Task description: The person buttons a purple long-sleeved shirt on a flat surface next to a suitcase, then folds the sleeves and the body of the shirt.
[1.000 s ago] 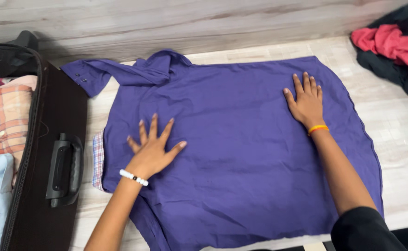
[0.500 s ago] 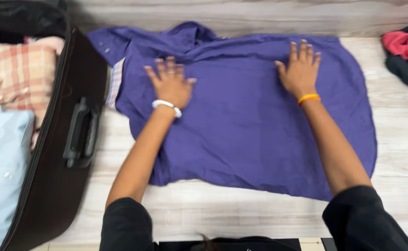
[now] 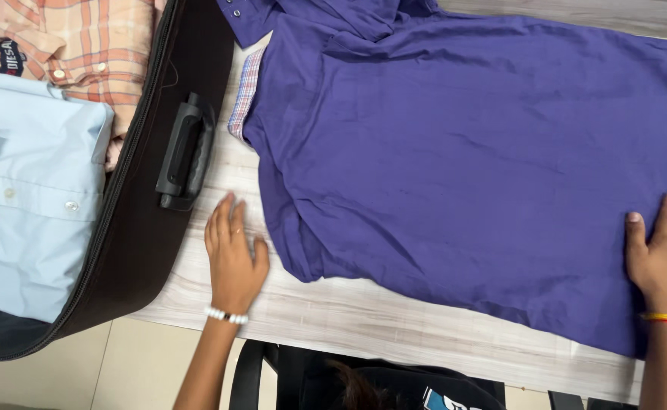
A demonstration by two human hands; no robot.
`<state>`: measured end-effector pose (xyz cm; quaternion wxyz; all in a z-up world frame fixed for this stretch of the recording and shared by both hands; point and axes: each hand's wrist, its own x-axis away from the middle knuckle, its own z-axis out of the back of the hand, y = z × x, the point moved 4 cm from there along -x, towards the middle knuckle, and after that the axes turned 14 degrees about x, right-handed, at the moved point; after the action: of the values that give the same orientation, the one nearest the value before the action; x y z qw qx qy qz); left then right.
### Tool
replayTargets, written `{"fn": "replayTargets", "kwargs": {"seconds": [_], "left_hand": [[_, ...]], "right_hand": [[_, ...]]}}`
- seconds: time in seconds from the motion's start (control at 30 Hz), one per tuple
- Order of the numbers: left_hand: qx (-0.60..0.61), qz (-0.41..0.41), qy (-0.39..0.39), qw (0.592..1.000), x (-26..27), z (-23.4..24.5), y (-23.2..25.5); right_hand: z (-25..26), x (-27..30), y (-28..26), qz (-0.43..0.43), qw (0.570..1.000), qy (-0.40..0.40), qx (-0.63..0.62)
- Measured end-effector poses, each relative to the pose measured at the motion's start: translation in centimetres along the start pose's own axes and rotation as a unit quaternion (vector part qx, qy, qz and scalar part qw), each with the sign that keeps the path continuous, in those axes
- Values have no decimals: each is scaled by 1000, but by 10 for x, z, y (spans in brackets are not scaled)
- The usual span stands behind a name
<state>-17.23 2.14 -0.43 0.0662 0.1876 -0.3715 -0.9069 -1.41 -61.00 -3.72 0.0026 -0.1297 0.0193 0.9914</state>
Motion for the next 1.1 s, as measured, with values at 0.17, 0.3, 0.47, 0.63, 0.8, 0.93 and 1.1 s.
{"fn": "replayTargets", "kwargs": {"seconds": [0.17, 0.3, 0.47, 0.63, 0.8, 0.93, 1.1], "left_hand": [[-33, -31, -170, 984, 16, -31, 24], [4, -37, -228, 973, 0, -76, 42], [238, -87, -70, 965, -42, -102, 70], [137, -134, -100, 976, -124, -133, 89], [133, -203, -170, 955, -145, -140, 95], [159, -233, -75, 956, -146, -105, 116], [94, -291, 41, 951, -129, -30, 176]], "right_hand": [[62, 26, -118, 118, 990, -4, -74], [100, 72, -265, 414, 896, -46, -153], [78, 51, -261, 271, 934, -112, -203], [70, -21, -203, 35, 905, -74, -418], [59, -52, -165, 29, 946, -10, -322], [55, -48, -168, 52, 943, 9, -328], [96, -25, -192, 145, 952, 121, -240]]}}
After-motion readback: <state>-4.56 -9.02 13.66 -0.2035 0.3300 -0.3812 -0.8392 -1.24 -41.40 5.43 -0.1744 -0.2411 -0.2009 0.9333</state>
